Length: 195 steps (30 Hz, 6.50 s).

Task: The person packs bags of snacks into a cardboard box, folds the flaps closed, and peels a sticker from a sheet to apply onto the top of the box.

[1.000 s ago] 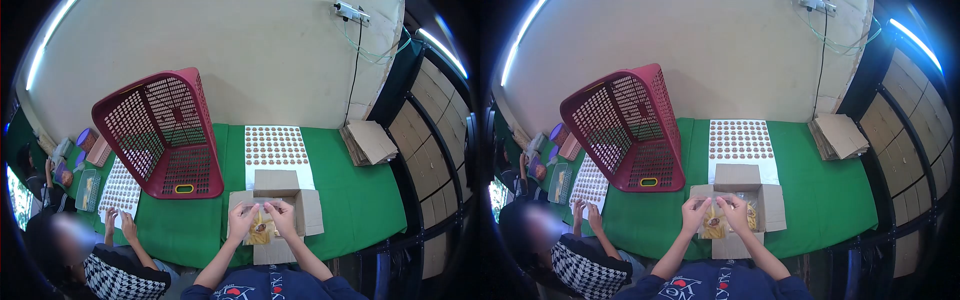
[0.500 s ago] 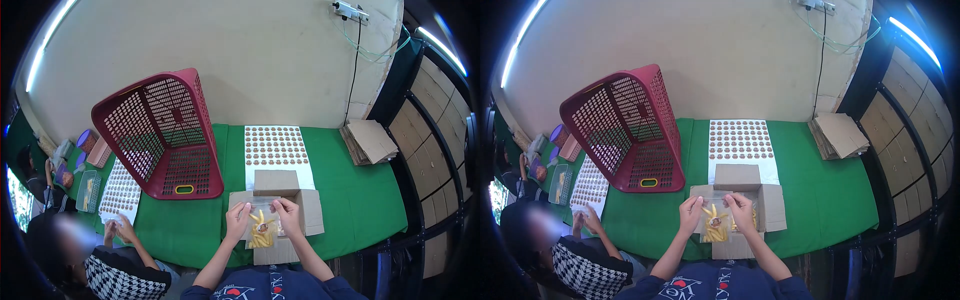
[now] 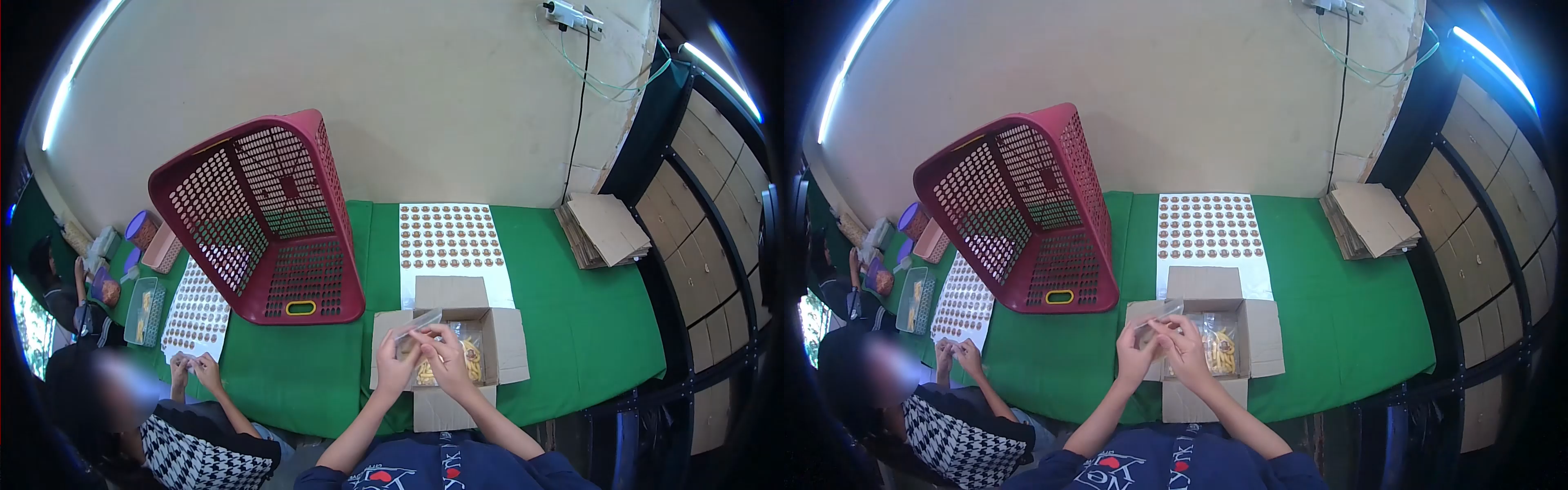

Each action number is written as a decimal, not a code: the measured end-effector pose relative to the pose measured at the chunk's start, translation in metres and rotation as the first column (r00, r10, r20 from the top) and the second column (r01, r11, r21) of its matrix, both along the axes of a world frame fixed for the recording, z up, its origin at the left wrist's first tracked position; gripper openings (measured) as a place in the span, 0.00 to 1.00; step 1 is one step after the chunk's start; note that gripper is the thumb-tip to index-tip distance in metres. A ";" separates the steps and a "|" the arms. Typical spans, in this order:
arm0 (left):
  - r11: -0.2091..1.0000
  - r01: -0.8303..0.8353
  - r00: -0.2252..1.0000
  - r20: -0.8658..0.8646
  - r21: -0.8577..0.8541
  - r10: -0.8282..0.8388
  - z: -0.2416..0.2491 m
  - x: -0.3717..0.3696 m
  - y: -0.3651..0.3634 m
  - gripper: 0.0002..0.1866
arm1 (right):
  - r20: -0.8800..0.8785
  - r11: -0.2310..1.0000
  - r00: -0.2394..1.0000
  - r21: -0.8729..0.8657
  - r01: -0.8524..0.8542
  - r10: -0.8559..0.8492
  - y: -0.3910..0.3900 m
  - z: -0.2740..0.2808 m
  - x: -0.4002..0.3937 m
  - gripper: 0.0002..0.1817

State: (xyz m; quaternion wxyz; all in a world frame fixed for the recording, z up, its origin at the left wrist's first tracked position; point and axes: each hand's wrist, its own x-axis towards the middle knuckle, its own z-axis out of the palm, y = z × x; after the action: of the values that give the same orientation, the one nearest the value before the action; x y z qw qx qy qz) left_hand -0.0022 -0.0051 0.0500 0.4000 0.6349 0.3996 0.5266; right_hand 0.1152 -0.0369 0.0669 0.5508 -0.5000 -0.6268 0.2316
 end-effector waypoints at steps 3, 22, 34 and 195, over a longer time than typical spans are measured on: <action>0.969 0.019 0.983 0.184 -0.247 0.027 -0.006 -0.003 0.000 0.09 | -0.052 0.983 0.982 -0.035 0.179 -0.180 0.002 0.005 0.000 0.14; 0.968 0.078 0.992 0.119 -0.240 -0.051 -0.005 -0.008 0.015 0.09 | -0.433 0.958 0.890 -0.288 0.011 -0.140 0.009 0.002 0.033 0.04; 0.998 0.027 0.997 -0.079 0.050 -0.023 -0.016 0.014 -0.006 0.22 | -0.525 0.945 0.790 -0.245 0.218 -0.318 0.014 -0.012 0.040 0.06; 0.996 0.061 0.996 -0.065 -0.058 -0.065 -0.032 0.016 -0.015 0.14 | -0.604 0.871 0.796 -0.410 -0.270 -0.037 -0.029 -0.038 0.030 0.15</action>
State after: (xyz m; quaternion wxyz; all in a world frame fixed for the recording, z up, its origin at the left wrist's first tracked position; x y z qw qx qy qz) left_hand 0.0139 -0.0201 0.0176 0.4205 0.6530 0.4072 0.4806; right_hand 0.1448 -0.0662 0.0288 0.5624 -0.4807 -0.3765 0.5575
